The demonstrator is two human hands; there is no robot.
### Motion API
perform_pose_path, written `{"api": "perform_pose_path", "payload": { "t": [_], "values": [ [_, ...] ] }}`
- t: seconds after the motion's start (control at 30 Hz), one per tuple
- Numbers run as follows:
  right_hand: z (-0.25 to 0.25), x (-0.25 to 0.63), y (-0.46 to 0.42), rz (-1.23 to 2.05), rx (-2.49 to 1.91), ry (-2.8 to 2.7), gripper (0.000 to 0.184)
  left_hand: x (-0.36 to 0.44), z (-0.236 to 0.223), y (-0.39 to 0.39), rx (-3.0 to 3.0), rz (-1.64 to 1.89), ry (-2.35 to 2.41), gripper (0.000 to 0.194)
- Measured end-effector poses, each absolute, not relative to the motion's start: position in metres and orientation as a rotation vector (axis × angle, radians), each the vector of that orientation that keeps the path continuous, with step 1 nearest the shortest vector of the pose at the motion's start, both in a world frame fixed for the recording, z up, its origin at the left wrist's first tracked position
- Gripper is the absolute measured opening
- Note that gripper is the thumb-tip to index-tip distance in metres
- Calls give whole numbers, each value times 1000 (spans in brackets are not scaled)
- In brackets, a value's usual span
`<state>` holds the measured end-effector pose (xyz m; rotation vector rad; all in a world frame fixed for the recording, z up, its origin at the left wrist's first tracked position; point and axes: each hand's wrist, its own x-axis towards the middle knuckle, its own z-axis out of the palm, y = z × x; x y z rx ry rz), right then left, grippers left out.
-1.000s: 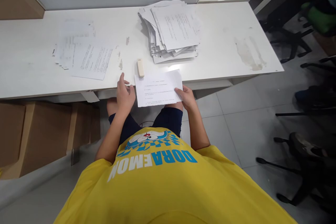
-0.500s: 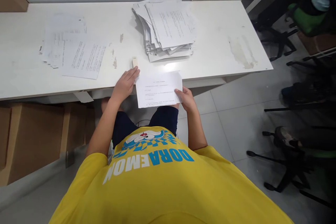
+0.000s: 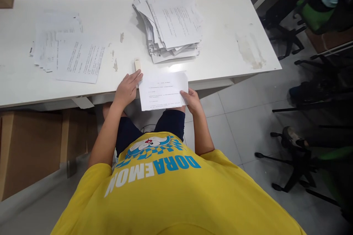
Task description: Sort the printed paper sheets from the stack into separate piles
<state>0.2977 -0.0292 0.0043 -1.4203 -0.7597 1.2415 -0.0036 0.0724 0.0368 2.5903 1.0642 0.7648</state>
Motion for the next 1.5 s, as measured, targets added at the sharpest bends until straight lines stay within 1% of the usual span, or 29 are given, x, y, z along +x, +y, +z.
{"api": "perform_pose_path", "payload": {
  "t": [0.13,0.43,0.63,0.87,1.27,1.43,1.5],
  "values": [
    [7,297,-28,1229,-1429,-768,46,-3,35,74,2566,805,1059,49],
    [14,296,-28,1220,-1466,-794,43,-1,36,74,2549,761,1088,49],
    [12,296,-28,1209,-1454,-779,42,0,30,73,2626,804,1103,52],
    [10,299,-27,1211,-1493,-823,41,1,23,72,2510,813,1114,52],
    [12,296,-27,1151,-1529,-853,38,7,27,73,2519,885,1207,51],
    [33,314,-37,1113,-1561,-872,36,12,28,68,2444,912,1183,52],
    [50,329,-43,1006,-1539,-883,36,4,30,64,2400,948,1194,55]
  ]
}}
